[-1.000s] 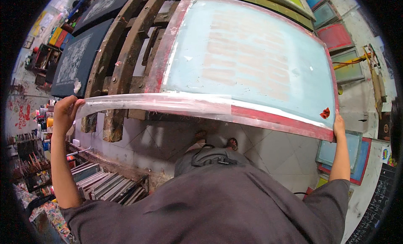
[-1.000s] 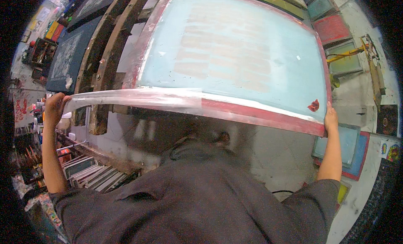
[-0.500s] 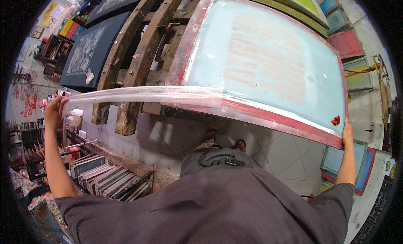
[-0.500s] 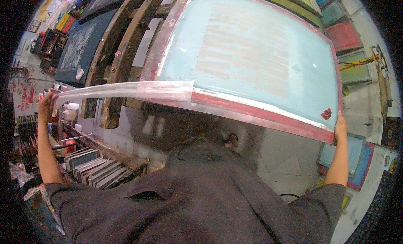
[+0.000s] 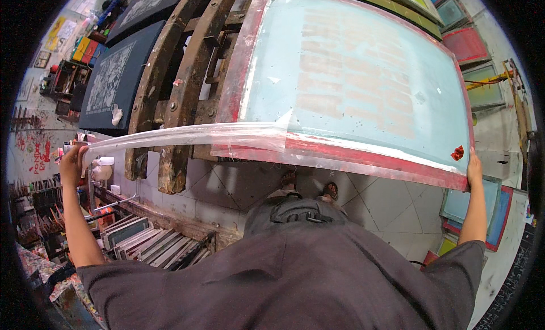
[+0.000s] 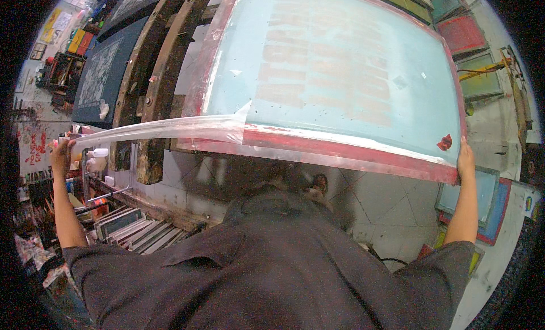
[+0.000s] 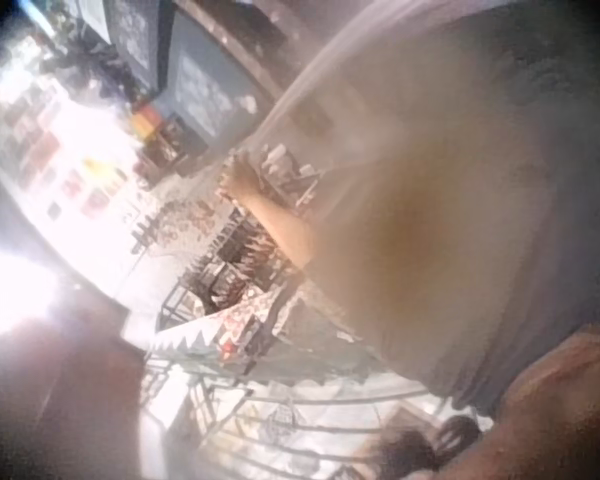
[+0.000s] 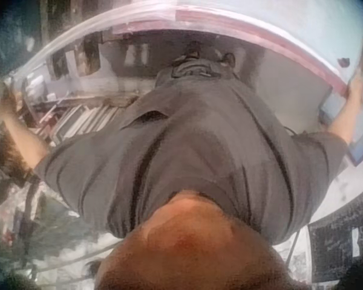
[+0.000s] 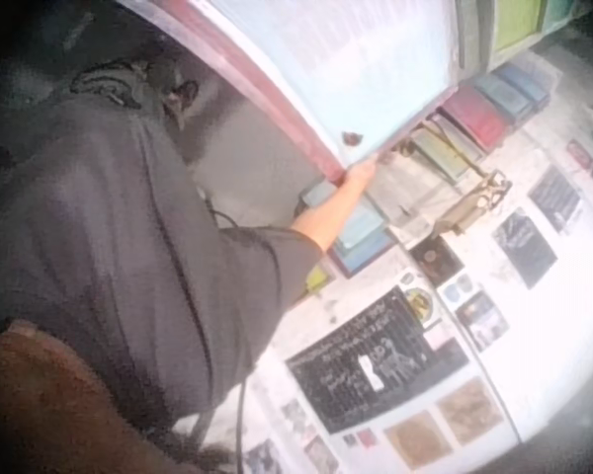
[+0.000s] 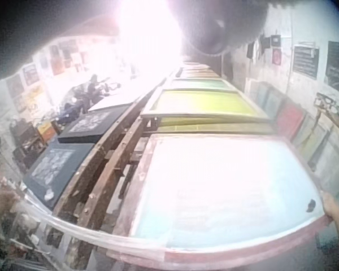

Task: The person uses a small tool to scrape and remove tape from the edges of a screen printing frame. They then peel off a plastic sheet from the frame surface, crumple it, and place it aside. The person continues to remove tape and wipe the frame edges with a cloth.

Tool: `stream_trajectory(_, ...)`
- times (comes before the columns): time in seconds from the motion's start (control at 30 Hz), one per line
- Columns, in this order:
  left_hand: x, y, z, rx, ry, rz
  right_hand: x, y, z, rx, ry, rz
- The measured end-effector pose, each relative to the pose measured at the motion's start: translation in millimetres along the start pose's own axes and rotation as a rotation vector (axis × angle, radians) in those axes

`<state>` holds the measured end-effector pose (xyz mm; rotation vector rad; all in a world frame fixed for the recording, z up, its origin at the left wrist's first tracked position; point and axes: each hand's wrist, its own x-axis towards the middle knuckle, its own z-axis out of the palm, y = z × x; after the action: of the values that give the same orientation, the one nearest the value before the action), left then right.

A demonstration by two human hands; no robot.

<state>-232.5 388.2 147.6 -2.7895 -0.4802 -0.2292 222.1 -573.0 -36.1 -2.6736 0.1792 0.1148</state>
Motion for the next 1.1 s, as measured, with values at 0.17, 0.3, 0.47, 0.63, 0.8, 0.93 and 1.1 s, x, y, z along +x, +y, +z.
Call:
stream_trajectory(0.17,-14.3,-7.9,6.8,-0.032,-0.077,-0.132,8.3,3.7,-2.3,-0.071,-0.024,0.038)
stream_trajectory(0.3,-17.5,-9.2,2.7,0.103,-0.155,-0.235,8.0,-2.5,-1.6,-0.155,-0.008,0.033)
stream_trajectory(0.47,-22.4,-7.7,3.4,0.149,-0.018,-0.174,0.1,-10.4,-0.6,-0.073,-0.002,0.024)
stream_trajectory(0.63,-26.6,-21.4,5.7,0.228,0.038,-0.166,-0.1,-11.3,-0.9,-0.022,-0.036,0.079)
stream_trajectory(0.8,-25.6,-43.2,8.8,0.268,-0.035,-0.202,3.2,-4.8,-1.1,-0.046,-0.011,0.04)
stream_trajectory(0.93,-18.9,-45.2,21.9,0.063,0.031,-0.172,4.5,-1.4,-0.1,-0.021,-0.023,0.065)
stream_trajectory(1.1,0.8,-41.4,33.7,-0.186,-0.056,-0.355,2.0,-6.7,4.1,0.027,0.023,0.01)
